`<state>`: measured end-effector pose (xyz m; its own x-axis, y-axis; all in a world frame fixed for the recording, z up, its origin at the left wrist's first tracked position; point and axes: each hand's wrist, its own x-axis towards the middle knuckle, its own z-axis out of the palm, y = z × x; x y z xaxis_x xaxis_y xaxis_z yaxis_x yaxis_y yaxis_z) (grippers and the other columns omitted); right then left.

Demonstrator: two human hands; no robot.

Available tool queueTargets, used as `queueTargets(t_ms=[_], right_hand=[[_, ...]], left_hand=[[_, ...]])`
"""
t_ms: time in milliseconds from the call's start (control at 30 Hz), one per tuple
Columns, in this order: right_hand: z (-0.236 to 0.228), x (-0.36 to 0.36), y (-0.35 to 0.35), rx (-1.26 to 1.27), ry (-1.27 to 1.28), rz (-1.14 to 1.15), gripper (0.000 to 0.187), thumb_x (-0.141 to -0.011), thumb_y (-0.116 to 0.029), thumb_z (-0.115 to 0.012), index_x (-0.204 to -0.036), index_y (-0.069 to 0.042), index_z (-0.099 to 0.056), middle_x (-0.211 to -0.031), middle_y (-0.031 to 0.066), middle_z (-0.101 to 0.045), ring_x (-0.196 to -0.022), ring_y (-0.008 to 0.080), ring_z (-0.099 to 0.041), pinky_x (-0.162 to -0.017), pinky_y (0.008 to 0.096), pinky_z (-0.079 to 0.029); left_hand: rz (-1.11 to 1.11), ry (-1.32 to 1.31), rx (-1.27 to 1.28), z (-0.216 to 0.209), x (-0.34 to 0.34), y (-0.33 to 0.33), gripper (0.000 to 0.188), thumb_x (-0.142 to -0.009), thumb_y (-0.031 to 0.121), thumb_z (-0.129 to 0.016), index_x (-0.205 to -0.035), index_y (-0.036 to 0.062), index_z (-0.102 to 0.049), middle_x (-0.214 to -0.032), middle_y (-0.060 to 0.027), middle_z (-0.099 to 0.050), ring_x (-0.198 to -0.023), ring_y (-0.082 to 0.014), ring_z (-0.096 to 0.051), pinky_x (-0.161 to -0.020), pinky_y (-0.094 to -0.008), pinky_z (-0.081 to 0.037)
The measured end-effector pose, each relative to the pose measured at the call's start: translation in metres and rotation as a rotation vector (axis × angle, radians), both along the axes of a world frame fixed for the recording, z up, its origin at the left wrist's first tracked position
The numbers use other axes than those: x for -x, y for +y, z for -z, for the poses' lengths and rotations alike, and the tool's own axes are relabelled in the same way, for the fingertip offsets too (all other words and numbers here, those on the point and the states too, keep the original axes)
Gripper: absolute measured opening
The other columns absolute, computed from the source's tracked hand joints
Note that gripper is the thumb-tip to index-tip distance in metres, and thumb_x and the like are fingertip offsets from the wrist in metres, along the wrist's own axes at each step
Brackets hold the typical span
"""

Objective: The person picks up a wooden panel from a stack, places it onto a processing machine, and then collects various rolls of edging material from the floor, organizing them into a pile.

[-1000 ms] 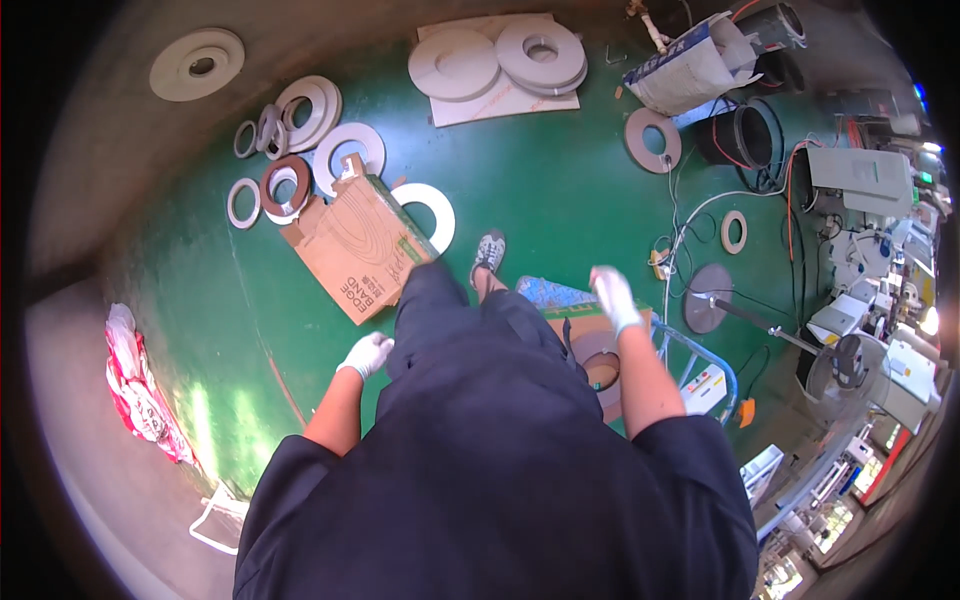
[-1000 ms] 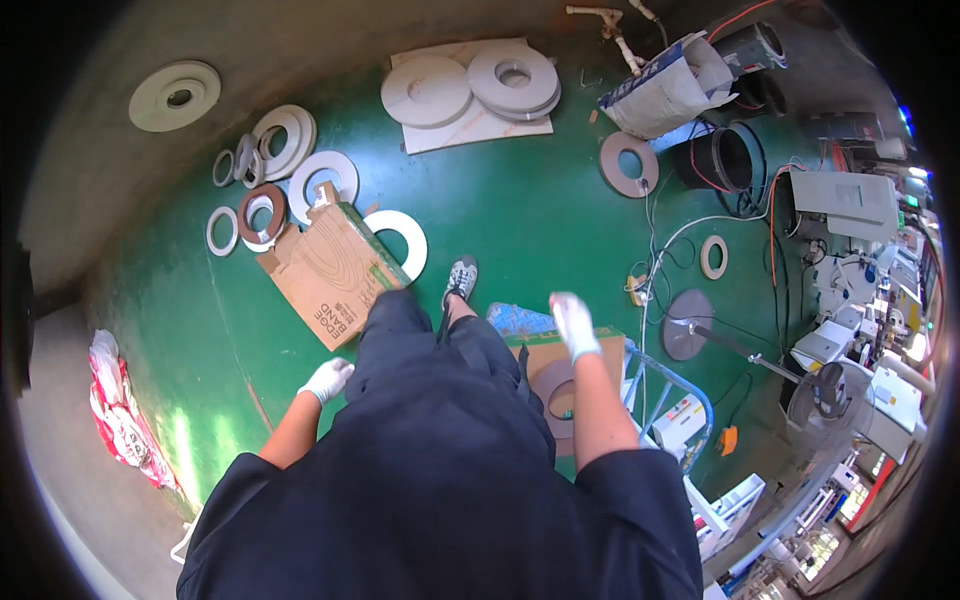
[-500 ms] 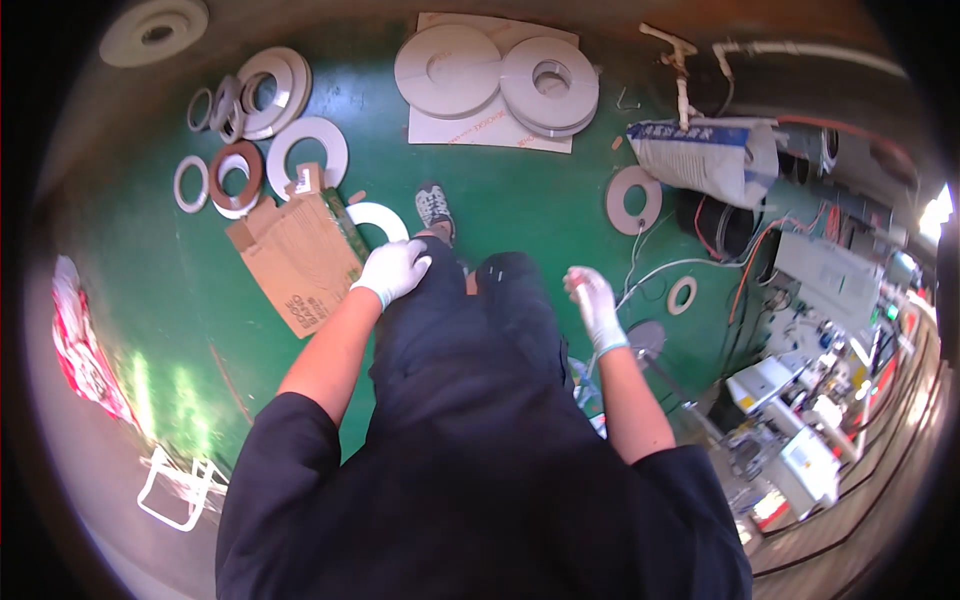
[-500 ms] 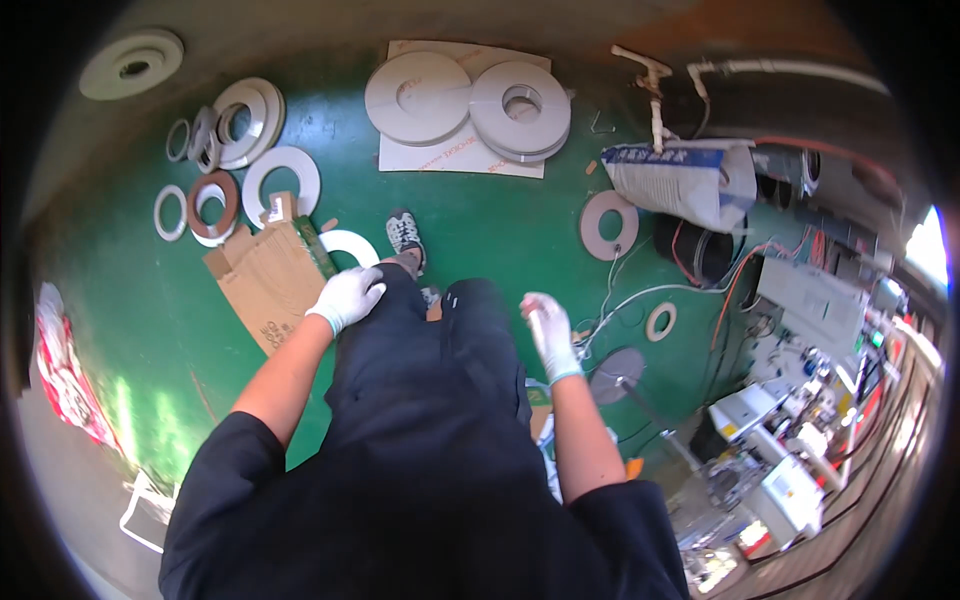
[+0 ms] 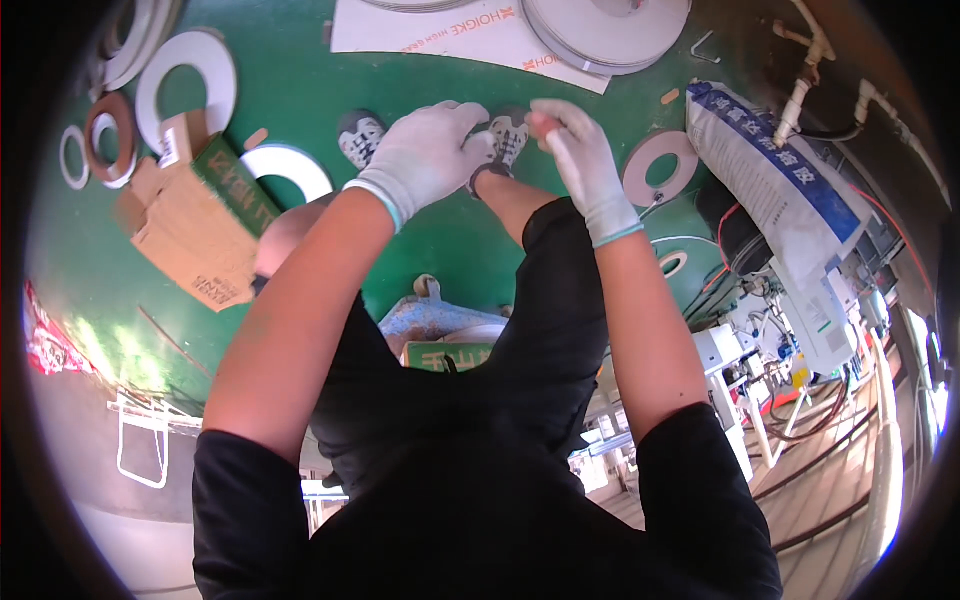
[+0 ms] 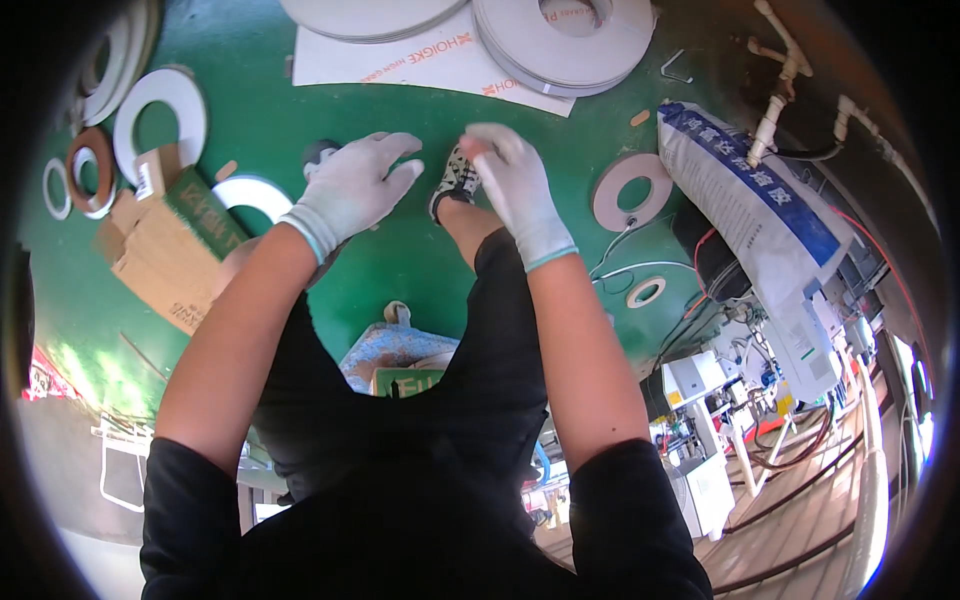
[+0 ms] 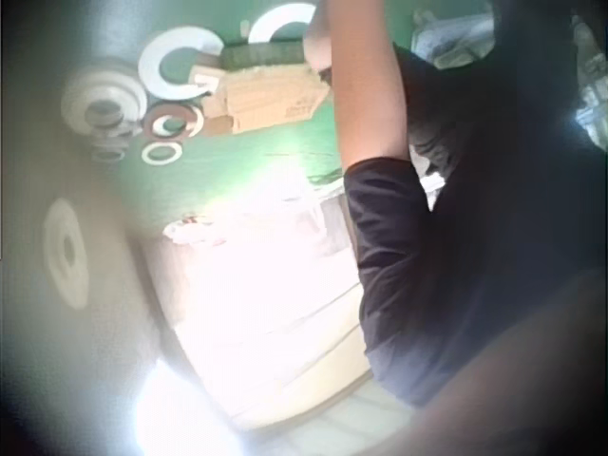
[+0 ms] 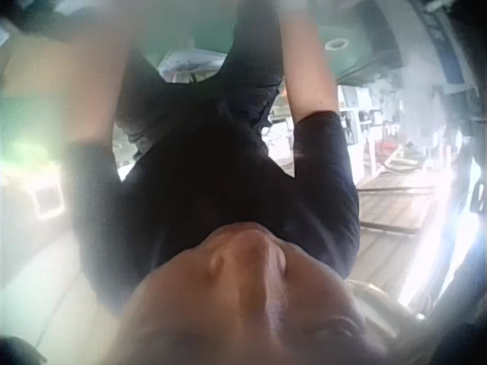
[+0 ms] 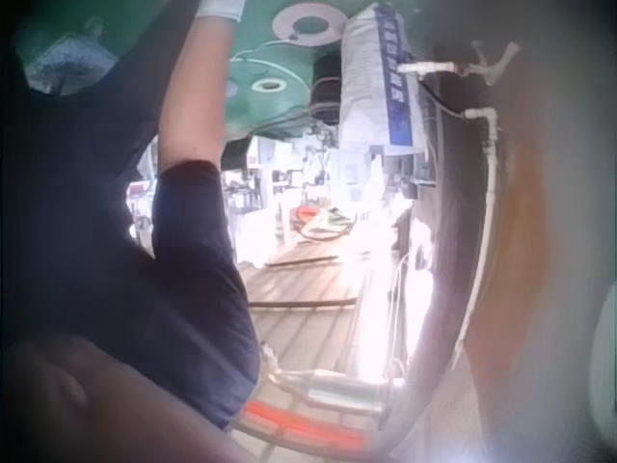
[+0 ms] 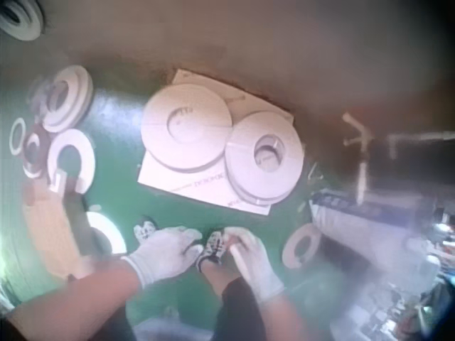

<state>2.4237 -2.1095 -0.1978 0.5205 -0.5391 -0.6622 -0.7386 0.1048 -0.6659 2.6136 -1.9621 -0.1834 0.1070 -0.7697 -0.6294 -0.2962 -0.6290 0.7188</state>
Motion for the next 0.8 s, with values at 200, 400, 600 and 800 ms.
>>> queueTargets(t_ms=[200, 400, 600, 800], right_hand=[[0.13, -0.011, -0.082, 0.159, 0.16, -0.118, 0.046, -0.091, -0.018, -0.068, -0.13, 0.008, -0.063, -0.113, 0.0236, -0.073, -0.108, 0.0274, -0.072, -0.096, 0.0332, -0.054], [0.265, -0.029, -0.177, 0.866, 0.499, -0.562, 0.121, -0.077, -0.063, -0.082, -0.156, 0.01, -0.026, -0.159, 0.0296, -0.037, -0.146, 0.0401, -0.041, -0.121, 0.0454, -0.034], [0.297, -0.066, -0.158, 0.886, 0.716, -0.636, 0.138, -0.072, -0.06, -0.087, -0.158, 0.014, -0.009, -0.158, 0.0359, -0.031, -0.149, 0.0449, -0.035, -0.124, 0.0494, -0.03], [0.297, -0.063, -0.167, 0.881, 0.579, -0.641, 0.138, -0.067, -0.057, -0.089, -0.159, 0.012, -0.013, -0.145, 0.0368, -0.046, -0.137, 0.0462, -0.048, -0.115, 0.0497, -0.041]], left_hand=[[0.278, -0.032, 0.109, 0.105, 0.009, 0.0, 0.035, -0.095, 0.024, -0.066, -0.124, 0.0052, -0.066, -0.117, -0.0177, -0.07, -0.105, -0.0397, -0.068, -0.09, -0.0482, -0.055], [0.238, -0.104, 0.296, 0.115, -0.034, -0.049, 0.045, -0.084, 0.022, -0.075, -0.124, 0.0025, -0.062, -0.119, -0.0158, -0.068, -0.115, -0.0355, -0.064, -0.101, -0.0475, -0.05], [0.201, -0.453, 0.191, 0.079, -0.066, -0.034, 0.042, -0.079, 0.019, -0.076, -0.116, 0.004, -0.064, -0.114, -0.0128, -0.067, -0.112, -0.0344, -0.066, -0.099, -0.0495, -0.053], [-0.082, -0.647, 0.526, 0.058, -0.041, -0.045, 0.034, -0.077, 0.02, -0.076, -0.107, 0.0061, -0.068, -0.107, -0.0083, -0.068, -0.102, -0.0296, -0.07, -0.092, -0.0455, -0.058]])
